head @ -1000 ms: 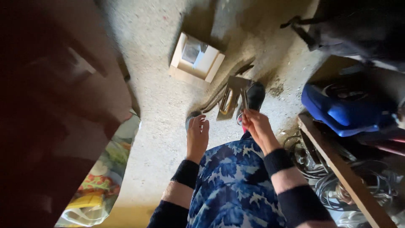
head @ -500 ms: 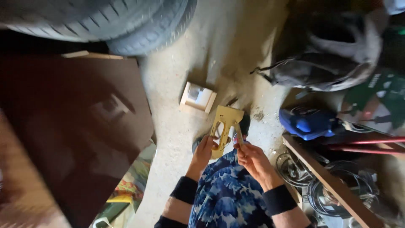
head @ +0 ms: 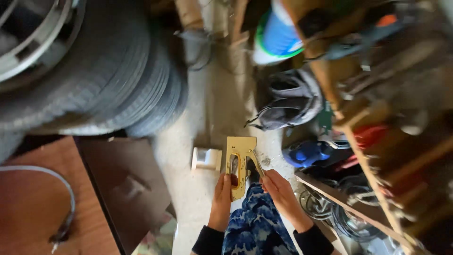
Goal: Organize and sort various tools and equipment on shelves and on the floor in a workshop setting.
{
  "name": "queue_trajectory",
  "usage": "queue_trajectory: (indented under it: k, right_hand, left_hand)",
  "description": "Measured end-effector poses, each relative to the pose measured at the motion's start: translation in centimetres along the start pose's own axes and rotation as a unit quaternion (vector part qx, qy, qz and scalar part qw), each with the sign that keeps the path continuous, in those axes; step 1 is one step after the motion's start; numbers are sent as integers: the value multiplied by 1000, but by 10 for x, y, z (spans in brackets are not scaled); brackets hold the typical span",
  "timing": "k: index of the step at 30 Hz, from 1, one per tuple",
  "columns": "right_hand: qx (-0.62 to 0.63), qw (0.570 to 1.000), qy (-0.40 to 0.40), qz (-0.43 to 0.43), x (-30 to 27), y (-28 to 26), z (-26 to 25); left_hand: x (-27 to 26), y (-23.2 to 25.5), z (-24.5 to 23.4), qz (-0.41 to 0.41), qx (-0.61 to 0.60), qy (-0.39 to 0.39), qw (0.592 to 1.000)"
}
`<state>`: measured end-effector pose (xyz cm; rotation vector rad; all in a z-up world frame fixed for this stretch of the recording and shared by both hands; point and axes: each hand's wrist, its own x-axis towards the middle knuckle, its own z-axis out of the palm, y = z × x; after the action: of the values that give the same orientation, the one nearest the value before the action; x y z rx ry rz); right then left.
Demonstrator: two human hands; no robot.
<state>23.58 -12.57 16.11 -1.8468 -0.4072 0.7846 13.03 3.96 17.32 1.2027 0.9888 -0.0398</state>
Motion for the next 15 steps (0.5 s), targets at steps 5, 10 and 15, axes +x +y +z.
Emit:
queue_trajectory:
  k: [5,10,15]
  right_hand:
    - [-89,985,146,-33,-33,-12,-20]
    - [354,929,57,94,-52,-42,-53]
    - [586,807,-66,30,-70,-47,-54]
  left_hand:
    - [-12,17,22,75,45,-50,995]
    - [-34,39,45,65,55,-126,988]
    - [-46,37,63,98,-20,-259,961]
